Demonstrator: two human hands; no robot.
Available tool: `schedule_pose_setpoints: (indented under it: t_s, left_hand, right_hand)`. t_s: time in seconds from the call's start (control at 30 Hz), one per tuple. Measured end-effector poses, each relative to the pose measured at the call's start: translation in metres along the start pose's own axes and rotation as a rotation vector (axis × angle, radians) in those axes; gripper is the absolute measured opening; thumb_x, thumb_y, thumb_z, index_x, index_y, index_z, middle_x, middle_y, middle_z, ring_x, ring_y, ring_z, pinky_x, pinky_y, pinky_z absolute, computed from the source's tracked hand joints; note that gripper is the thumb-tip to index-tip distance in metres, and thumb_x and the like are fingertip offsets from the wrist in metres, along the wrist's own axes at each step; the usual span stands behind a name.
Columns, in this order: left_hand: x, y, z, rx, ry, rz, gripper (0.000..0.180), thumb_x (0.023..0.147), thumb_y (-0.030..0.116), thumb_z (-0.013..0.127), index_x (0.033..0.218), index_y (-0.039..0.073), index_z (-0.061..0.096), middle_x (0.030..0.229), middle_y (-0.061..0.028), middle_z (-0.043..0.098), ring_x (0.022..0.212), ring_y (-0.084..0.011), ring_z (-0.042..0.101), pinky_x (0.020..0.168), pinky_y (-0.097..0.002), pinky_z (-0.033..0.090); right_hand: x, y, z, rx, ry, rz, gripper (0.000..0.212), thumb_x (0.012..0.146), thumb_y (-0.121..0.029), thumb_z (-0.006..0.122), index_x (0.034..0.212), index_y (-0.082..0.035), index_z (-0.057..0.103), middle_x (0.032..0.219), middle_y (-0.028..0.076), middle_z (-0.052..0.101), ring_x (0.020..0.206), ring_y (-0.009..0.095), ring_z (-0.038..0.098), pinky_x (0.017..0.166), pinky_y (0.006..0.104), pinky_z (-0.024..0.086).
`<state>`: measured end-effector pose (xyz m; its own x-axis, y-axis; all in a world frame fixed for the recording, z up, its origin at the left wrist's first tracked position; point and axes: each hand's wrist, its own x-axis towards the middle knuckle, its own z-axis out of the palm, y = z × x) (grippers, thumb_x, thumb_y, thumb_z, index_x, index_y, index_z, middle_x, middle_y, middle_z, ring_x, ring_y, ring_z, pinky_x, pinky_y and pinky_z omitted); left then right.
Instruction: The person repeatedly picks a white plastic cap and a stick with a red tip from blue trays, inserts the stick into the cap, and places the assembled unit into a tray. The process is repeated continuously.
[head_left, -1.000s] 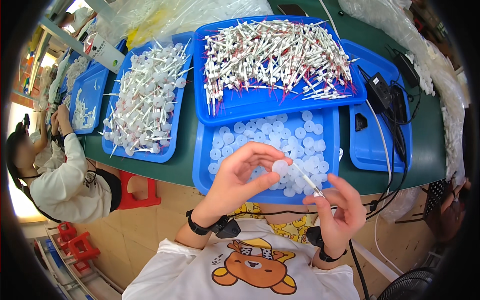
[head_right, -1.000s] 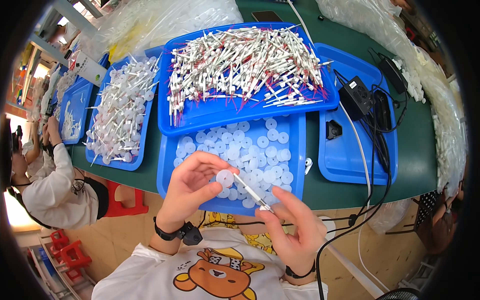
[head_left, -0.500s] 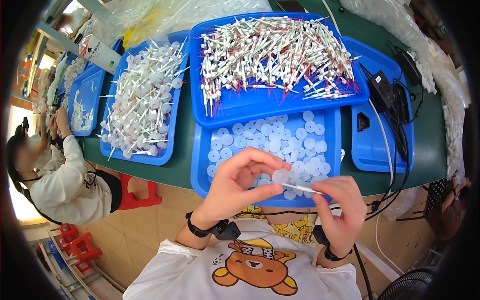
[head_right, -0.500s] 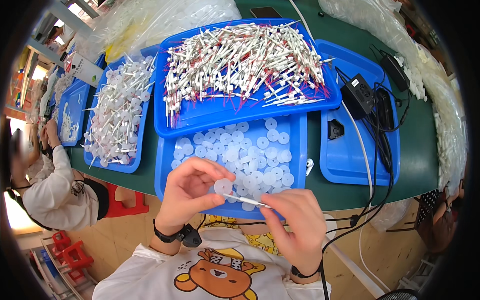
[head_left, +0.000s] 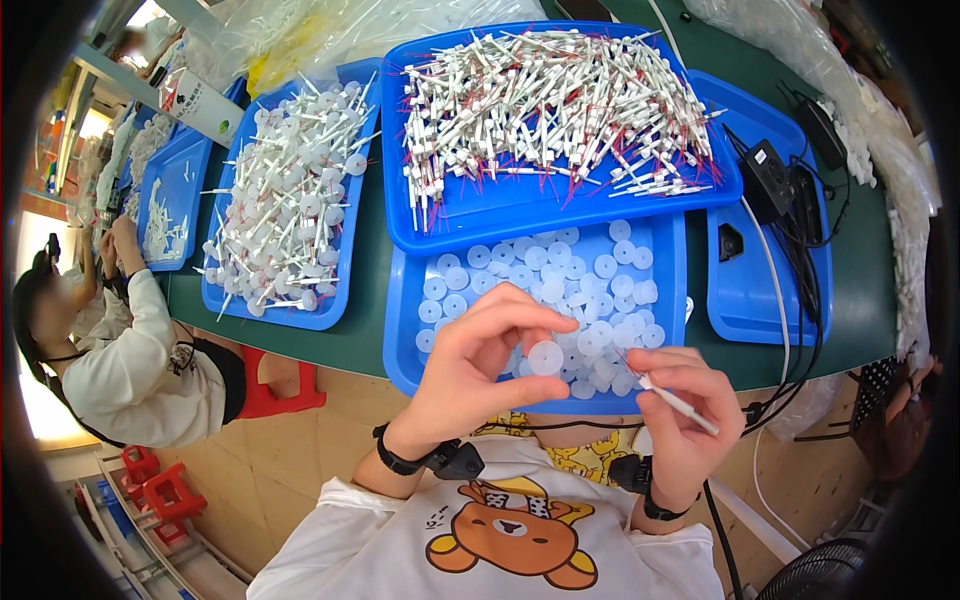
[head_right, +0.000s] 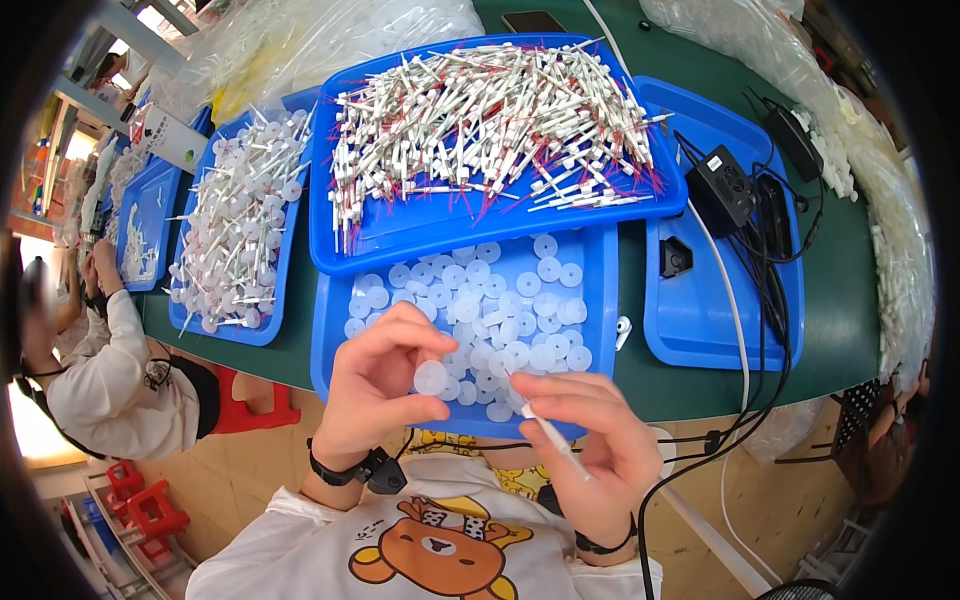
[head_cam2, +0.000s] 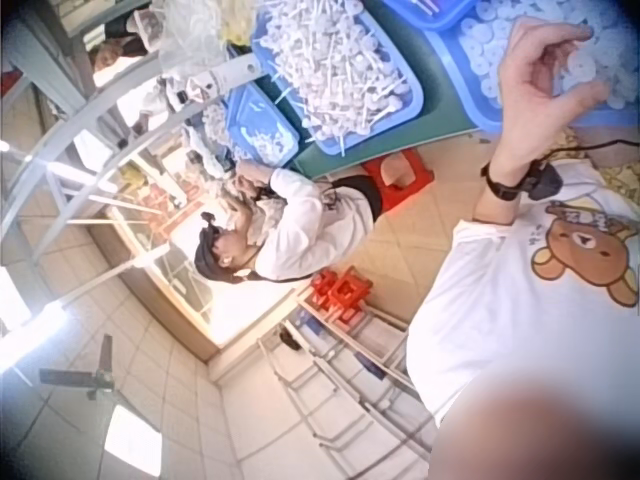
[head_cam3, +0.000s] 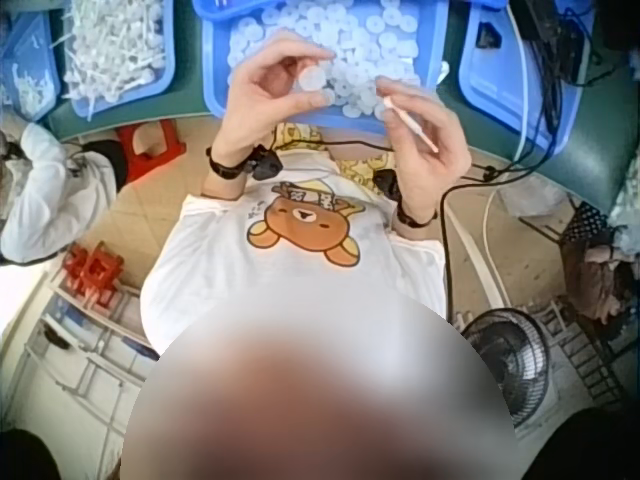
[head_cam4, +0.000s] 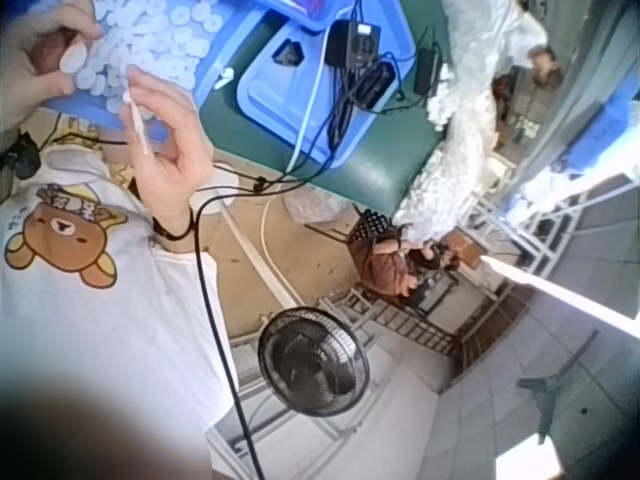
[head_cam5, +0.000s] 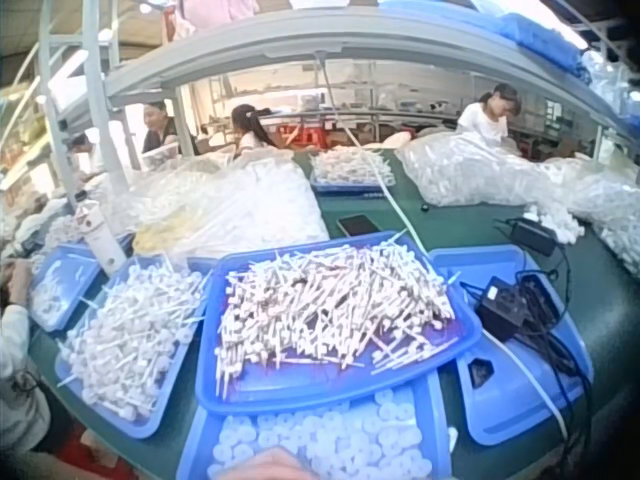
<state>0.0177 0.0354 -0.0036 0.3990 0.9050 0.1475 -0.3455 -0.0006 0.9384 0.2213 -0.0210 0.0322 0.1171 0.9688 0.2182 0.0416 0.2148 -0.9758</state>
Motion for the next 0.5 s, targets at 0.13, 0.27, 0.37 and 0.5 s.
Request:
schedule_pose_setpoints:
  t_s: [0.13, 0.27, 0.37, 0.5]
  left_hand:
    - [-0.002, -0.005, -0.004, 0.035, -0.027, 0.073, 0.042, 0.077, -0.006, 0.082, 0.116, -0.003, 0.067, 0.112, -0.0065, 0.056, 0.103, -0.0166, 0.055, 0.089, -0.0308, 0.048]
    - [-0.003, -0.007, 0.0, -0.133, -0.005, 0.09, 0.04, 0.079, -0.009, 0.079, 0.116, -0.004, 0.065, 0.118, -0.0109, 0.056, 0.112, -0.0202, 0.057, 0.097, -0.0333, 0.051]
    - [-0.004, -0.01, -0.001, -0.219, -0.008, 0.068, 0.042, 0.079, -0.012, 0.077, 0.118, -0.005, 0.062, 0.119, -0.0133, 0.057, 0.115, -0.0228, 0.059, 0.102, -0.0374, 0.051]
    - [-0.003, -0.007, 0.0, -0.293, -0.032, 0.008, 0.044, 0.078, -0.013, 0.078, 0.118, -0.005, 0.06, 0.118, -0.0132, 0.058, 0.113, -0.0233, 0.062, 0.103, -0.0384, 0.052]
  right_hand:
    - [-0.005, 0.003, 0.009, 0.264, 0.036, 0.09, 0.024, 0.085, 0.015, 0.066, 0.105, 0.003, 0.062, 0.103, 0.024, 0.071, 0.098, 0.032, 0.071, 0.089, 0.0403, 0.056]
    - [-0.002, 0.017, 0.013, 0.21, 0.002, -0.103, 0.026, 0.086, 0.015, 0.065, 0.109, 0.006, 0.057, 0.103, 0.027, 0.07, 0.098, 0.035, 0.071, 0.087, 0.0426, 0.058]
    - [-0.001, 0.017, 0.015, 0.272, -0.001, -0.122, 0.024, 0.088, 0.015, 0.064, 0.109, 0.007, 0.056, 0.103, 0.029, 0.07, 0.098, 0.036, 0.072, 0.088, 0.0442, 0.059]
    - [-0.001, 0.009, 0.024, 0.376, 0.017, -0.026, 0.021, 0.09, 0.015, 0.062, 0.109, 0.008, 0.056, 0.103, 0.029, 0.069, 0.099, 0.035, 0.071, 0.089, 0.044, 0.059]
